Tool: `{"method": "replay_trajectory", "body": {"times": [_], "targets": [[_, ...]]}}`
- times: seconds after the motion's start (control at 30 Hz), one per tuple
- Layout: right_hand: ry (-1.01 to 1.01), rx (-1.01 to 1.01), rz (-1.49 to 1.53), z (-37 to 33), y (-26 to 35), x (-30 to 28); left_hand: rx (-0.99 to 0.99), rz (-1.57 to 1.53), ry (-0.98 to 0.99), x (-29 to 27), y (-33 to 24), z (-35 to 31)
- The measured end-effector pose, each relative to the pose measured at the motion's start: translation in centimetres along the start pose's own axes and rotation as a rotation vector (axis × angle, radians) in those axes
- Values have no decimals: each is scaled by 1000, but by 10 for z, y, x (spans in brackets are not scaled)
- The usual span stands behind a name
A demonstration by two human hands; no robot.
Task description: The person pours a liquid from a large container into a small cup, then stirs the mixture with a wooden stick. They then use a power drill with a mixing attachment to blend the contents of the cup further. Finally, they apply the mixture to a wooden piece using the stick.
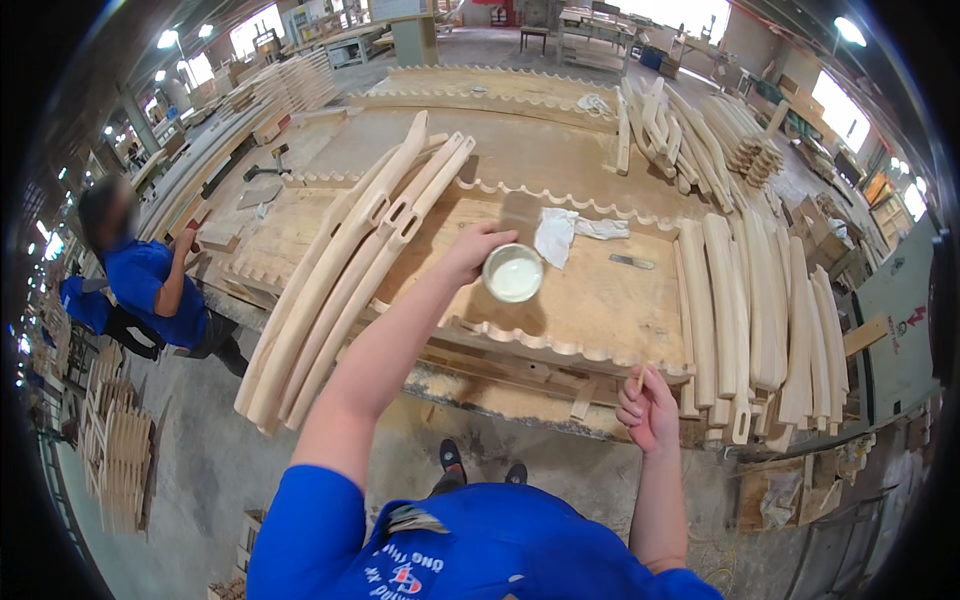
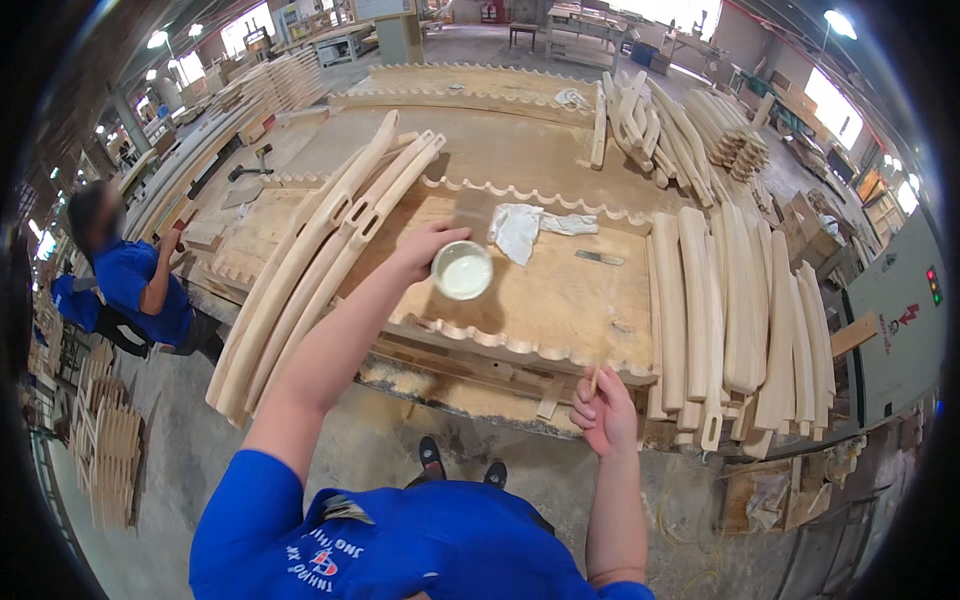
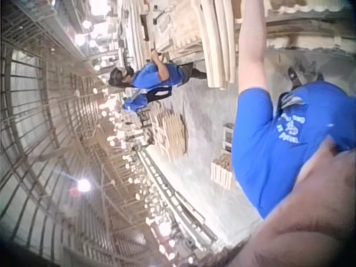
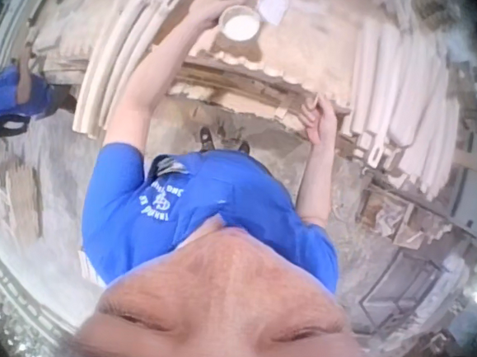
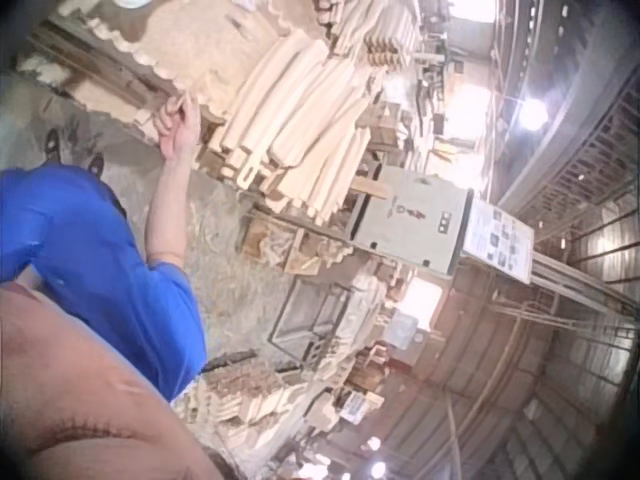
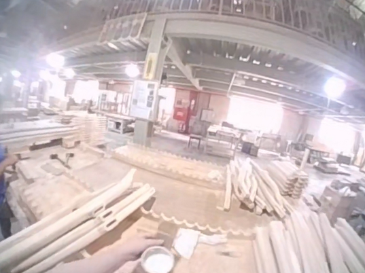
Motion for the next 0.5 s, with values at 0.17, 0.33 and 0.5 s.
{"method": "replay_trajectory", "body": {"times": [0.17,0.33,0.5], "targets": [[-169,-171,25,-32,3,-16,-11,124,-13,11,21,101],[-346,-313,143,-73,-26,-45,54,273,-34,0,46,173],[-461,-379,171,-92,-45,-47,200,1070,43,13,25,188]]}}
Point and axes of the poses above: each hand's wrist, its own z-axis towards the middle knuckle, its own x-axis out of the palm, y = z × x, the point moved 7 cm from there along z, towards the middle knuckle, and after that the axes turned 9 degrees about x, right-handed, at the moved point
